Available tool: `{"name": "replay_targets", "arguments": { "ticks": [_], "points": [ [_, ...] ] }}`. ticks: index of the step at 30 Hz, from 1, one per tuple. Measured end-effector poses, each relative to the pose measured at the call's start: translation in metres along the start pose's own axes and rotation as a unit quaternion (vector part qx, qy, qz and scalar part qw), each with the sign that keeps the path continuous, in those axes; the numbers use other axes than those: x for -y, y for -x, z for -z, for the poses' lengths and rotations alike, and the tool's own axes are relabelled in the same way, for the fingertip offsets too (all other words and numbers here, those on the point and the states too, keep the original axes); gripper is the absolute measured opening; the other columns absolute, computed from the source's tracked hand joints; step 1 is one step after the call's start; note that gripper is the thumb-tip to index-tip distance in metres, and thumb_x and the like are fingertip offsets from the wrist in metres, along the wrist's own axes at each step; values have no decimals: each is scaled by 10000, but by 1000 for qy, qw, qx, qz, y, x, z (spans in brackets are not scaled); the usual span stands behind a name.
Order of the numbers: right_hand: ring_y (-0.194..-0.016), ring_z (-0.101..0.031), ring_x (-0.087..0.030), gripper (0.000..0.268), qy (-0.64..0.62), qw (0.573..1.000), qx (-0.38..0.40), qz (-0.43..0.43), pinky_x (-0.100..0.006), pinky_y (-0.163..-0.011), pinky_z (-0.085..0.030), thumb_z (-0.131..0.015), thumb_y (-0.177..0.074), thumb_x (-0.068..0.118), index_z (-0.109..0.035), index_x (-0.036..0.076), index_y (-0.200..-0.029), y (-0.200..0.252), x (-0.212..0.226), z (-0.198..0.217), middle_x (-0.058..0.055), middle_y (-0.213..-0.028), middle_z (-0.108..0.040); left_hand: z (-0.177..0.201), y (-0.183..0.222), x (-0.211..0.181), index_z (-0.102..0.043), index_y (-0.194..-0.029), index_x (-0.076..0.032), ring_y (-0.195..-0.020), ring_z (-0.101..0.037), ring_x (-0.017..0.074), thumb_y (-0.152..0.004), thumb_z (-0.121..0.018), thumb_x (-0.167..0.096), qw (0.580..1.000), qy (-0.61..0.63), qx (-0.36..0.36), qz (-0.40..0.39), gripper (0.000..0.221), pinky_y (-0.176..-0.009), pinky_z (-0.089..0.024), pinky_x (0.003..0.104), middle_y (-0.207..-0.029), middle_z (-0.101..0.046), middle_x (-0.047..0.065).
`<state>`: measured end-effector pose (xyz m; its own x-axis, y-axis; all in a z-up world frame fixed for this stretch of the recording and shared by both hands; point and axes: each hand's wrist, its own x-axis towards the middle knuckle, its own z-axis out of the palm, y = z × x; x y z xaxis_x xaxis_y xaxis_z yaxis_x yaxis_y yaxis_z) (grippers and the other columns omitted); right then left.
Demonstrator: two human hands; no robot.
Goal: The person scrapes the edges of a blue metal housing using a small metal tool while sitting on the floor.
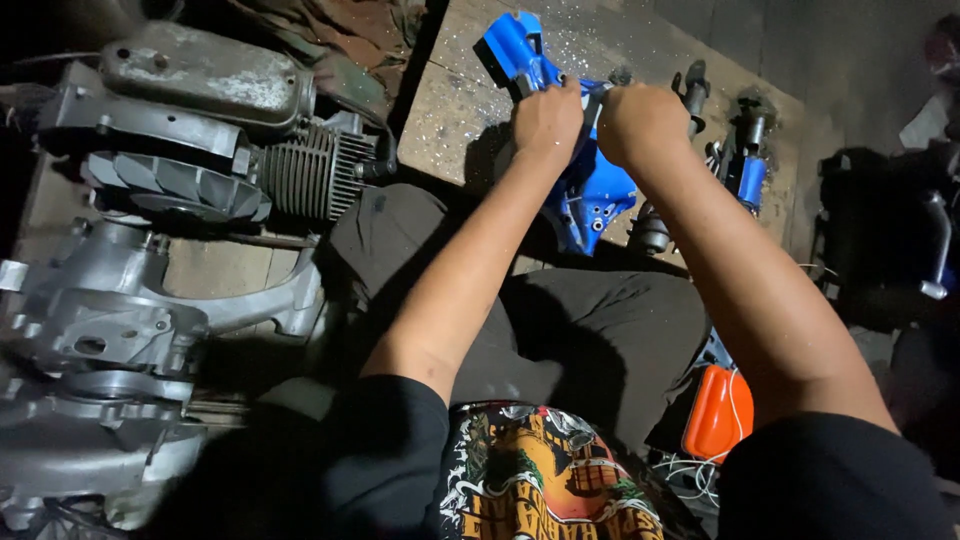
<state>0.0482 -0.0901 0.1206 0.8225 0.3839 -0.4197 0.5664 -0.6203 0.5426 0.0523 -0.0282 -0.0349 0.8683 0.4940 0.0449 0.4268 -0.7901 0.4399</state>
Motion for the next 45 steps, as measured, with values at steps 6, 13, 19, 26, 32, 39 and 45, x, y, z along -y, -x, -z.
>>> {"name": "replay_targets", "arguments": {
  "ticks": [6,13,19,26,32,39,45],
  "points": [
    [-730,-741,-419,347,-39,999,23,3,-508,-560,-619,-469,-973,10,-675,10,-1252,9,-2,6,-224,-972,-748,26,12,-2,-619,-1312,-111,-744,-758,305,-1013,-453,-119,999,46,24,12,343,-573,-596,421,-896,-769,123],
    [-633,-720,-392,307,-80,997,-15,3,-491,-515,-594,-424,-1020,77,-660,81,-1217,25,-5,-12,-173,-862,-734,30,15,-3,-597,-1312,-88,-843,-754,364,-946,-493,-75,996,77,40,2,381,-662,-604,486,-953,-767,140],
    [-633,-720,-392,259,-86,995,-41,13,-495,-528,-600,-463,-994,52,-699,69,-1098,15,-7,-14,-170,-855,-732,14,10,-3,-638,-1280,-110,-845,-752,378,-942,-458,-88,997,74,19,4,383,-692,-594,505,-956,-763,137],
    [-718,-743,-407,278,-65,998,-13,-6,-499,-581,-614,-456,-1009,83,-708,79,-1127,26,-1,-9,-178,-938,-741,7,9,-2,-671,-1213,-114,-837,-760,358,-941,-485,-110,998,65,-5,3,330,-677,-595,482,-937,-769,123],
    [-764,-743,-426,507,-130,991,9,-19,-531,-634,-618,-396,-999,27,-534,141,-1473,39,-1,3,-195,-984,-731,61,27,-2,-625,-1274,-125,-944,-738,353,-966,-577,-148,992,78,101,19,312,-739,-604,474,-1054,-745,125],
    [-569,-712,-373,289,-59,996,-70,16,-451,-444,-553,-445,-993,68,-643,88,-1203,22,-3,-27,-150,-793,-726,41,22,-1,-662,-1193,-114,-873,-750,352,-980,-499,-108,996,66,57,15,268,-705,-597,486,-976,-760,118],
    [-679,-750,-391,253,-109,992,-58,-10,-510,-567,-614,-476,-987,95,-728,86,-1011,23,-1,-10,-146,-864,-755,20,19,-1,-666,-1232,-100,-855,-749,361,-948,-513,-104,997,60,37,7,322,-686,-593,499,-972,-758,128]
  ]
}}
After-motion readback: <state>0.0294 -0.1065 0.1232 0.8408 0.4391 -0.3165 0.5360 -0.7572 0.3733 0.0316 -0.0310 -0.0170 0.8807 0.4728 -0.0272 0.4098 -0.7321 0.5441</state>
